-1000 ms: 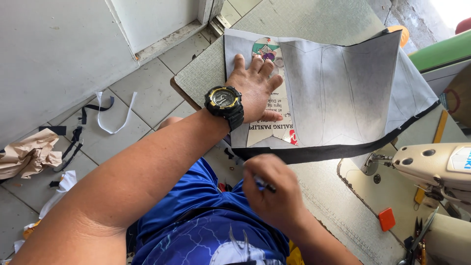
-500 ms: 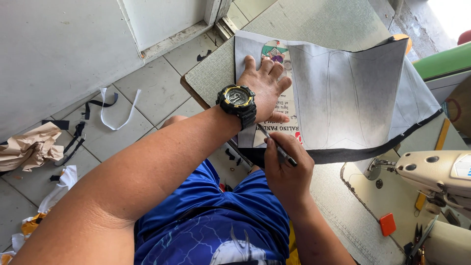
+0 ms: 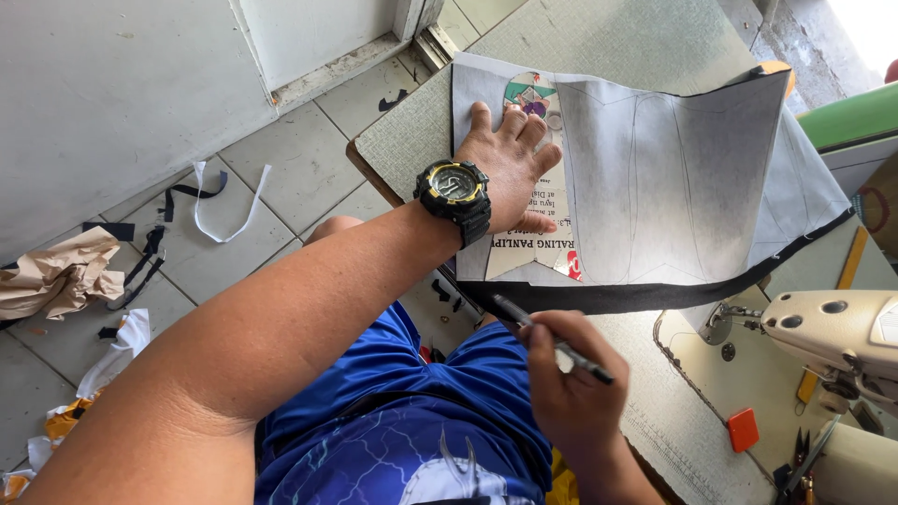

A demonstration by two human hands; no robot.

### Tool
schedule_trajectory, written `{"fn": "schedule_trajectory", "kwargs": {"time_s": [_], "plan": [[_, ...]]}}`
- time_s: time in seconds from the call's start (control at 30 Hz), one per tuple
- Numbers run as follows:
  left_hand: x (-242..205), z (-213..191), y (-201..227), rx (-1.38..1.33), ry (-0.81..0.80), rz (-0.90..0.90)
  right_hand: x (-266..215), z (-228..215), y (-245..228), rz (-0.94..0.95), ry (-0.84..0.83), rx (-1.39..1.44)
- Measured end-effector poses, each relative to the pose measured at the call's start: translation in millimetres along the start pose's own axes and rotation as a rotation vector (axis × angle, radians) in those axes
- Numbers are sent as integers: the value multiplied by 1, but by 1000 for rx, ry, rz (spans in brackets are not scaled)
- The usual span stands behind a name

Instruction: Tracing a paper pattern onto fabric using a pen at a sewing workstation.

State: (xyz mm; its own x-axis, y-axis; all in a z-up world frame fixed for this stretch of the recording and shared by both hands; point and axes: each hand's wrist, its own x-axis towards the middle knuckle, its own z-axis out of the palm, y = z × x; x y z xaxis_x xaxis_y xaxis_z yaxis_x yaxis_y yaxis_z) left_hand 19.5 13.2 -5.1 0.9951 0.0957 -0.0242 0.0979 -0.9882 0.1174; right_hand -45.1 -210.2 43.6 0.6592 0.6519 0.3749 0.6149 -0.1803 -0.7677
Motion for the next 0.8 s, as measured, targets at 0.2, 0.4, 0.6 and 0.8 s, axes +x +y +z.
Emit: {"fn": "schedule_trajectory", "kwargs": {"time_s": [0.2, 0.4, 0.6, 0.8], "plan": [[3, 2, 2, -19, -18, -14, 48, -30, 25, 38, 154, -46], [-13, -27, 7, -95, -64, -43, 138, -39, 73, 70, 132, 138], [11, -18, 16, -91, -120, -73, 201, -11, 72, 34, -94, 71], [25, -19, 9, 15, -143, -97, 164, -57, -45, -250, -31, 255]]}}
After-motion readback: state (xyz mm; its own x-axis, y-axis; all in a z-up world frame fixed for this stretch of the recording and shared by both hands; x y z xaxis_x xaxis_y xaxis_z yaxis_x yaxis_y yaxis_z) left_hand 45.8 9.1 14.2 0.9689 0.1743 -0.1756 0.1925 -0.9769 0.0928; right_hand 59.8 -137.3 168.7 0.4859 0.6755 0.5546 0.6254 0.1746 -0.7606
